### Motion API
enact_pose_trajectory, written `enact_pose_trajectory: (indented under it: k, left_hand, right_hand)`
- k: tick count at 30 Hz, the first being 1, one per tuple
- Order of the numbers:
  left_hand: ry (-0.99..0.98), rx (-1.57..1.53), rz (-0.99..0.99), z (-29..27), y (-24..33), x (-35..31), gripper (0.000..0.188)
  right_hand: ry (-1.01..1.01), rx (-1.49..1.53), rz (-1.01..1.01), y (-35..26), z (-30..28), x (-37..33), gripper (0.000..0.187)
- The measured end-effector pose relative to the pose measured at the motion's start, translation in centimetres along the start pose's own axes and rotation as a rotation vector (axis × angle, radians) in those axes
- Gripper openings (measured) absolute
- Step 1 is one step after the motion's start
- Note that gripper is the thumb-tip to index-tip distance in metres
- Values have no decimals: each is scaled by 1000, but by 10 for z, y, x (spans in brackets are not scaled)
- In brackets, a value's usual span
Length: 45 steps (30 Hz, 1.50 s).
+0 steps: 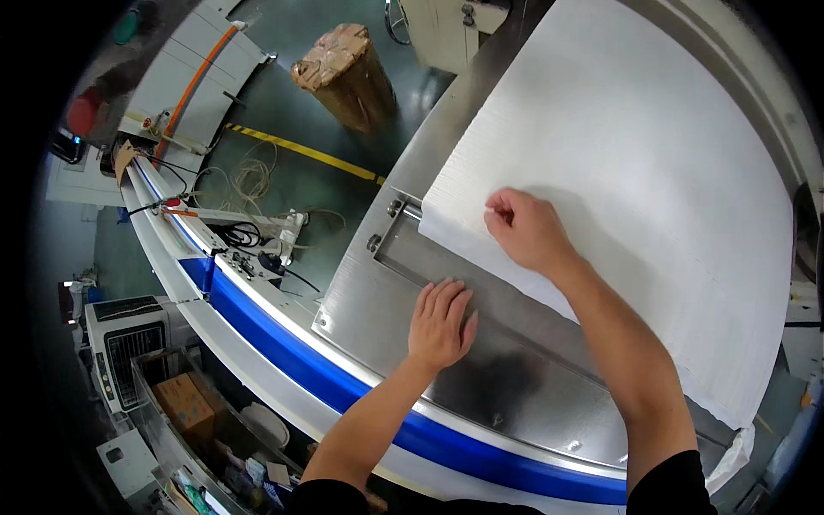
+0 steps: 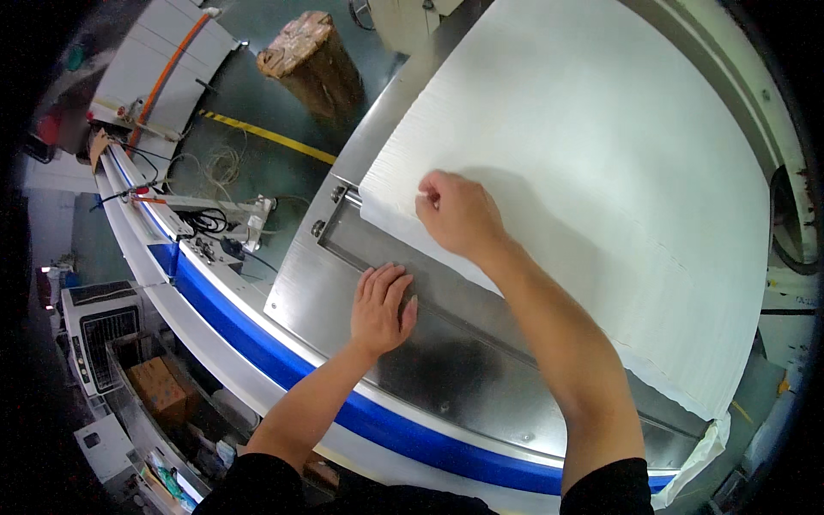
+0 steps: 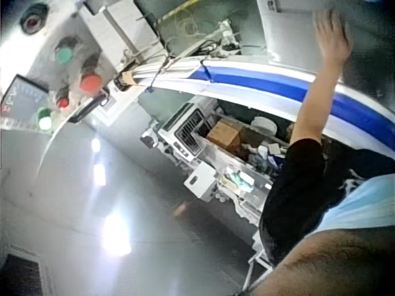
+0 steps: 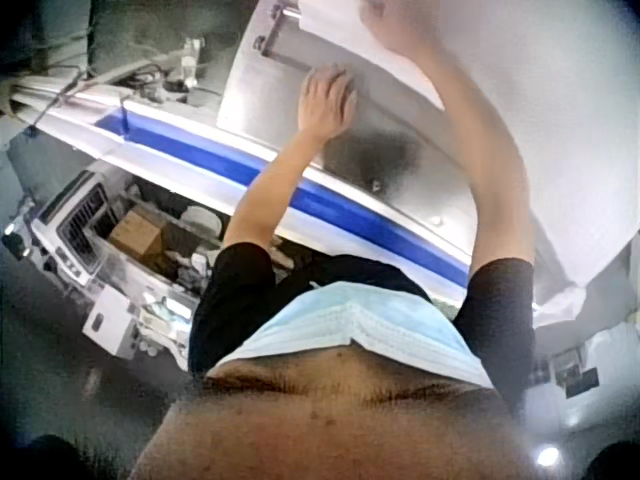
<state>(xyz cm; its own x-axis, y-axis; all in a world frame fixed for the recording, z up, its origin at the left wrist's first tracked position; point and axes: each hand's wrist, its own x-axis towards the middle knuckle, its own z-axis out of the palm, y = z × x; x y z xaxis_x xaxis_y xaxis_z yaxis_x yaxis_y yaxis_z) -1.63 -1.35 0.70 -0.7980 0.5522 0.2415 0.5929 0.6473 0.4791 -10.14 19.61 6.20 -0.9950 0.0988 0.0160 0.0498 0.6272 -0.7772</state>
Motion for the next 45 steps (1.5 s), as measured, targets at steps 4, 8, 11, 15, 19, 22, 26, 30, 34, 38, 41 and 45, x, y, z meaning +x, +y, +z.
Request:
enact_pose_trajectory:
  k: [4, 8, 11, 15, 19, 22, 26, 30, 34, 38, 41, 45]
  left_hand:
    - [-8, 10, -7, 1, 0, 2, 38]
    - [-13, 4, -10, 2, -1, 2, 37]
    - [-17, 18, -21, 1, 0, 4, 37]
    - [-15, 18, -20, 3, -1, 3, 37]
    - [-20, 14, -31, 3, 0, 2, 37]
    - [-19, 13, -33, 3, 0, 3, 37]
    - [-23, 5, -30, 3, 0, 3, 37]
    - [11, -42, -31, 2, -4, 6, 40]
    - [210, 19, 12, 0, -27, 47, 47]
    - [232, 158, 123, -10, -46, 99, 57]
    - [161, 206, 141, -13, -56, 105, 59]
    - [156, 214, 149, -13, -58, 101, 59]
  right_hand:
    - [-32, 4, 59, 5, 2, 23, 16]
    - [-43, -3, 53, 7, -1, 32, 16]
    - [-48, -37, 39, 7, -2, 36, 16]
    - [-61, -42, 47, 2, -2, 35, 17]
    - [-104, -48, 46, -3, 0, 29, 18]
    - [-83, -31, 24, 1, 2, 28, 17]
    - [-84, -63, 19, 2, 4, 29, 16]
    - [-43, -84, 18, 5, 7, 29, 15]
    - [20, -103, -56, 12, 13, 28, 14]
    - [99, -140, -166, 20, 15, 30, 10]
    - [115, -165, -201, 23, 14, 32, 11]
    - [132, -168, -211, 26, 16, 33, 11]
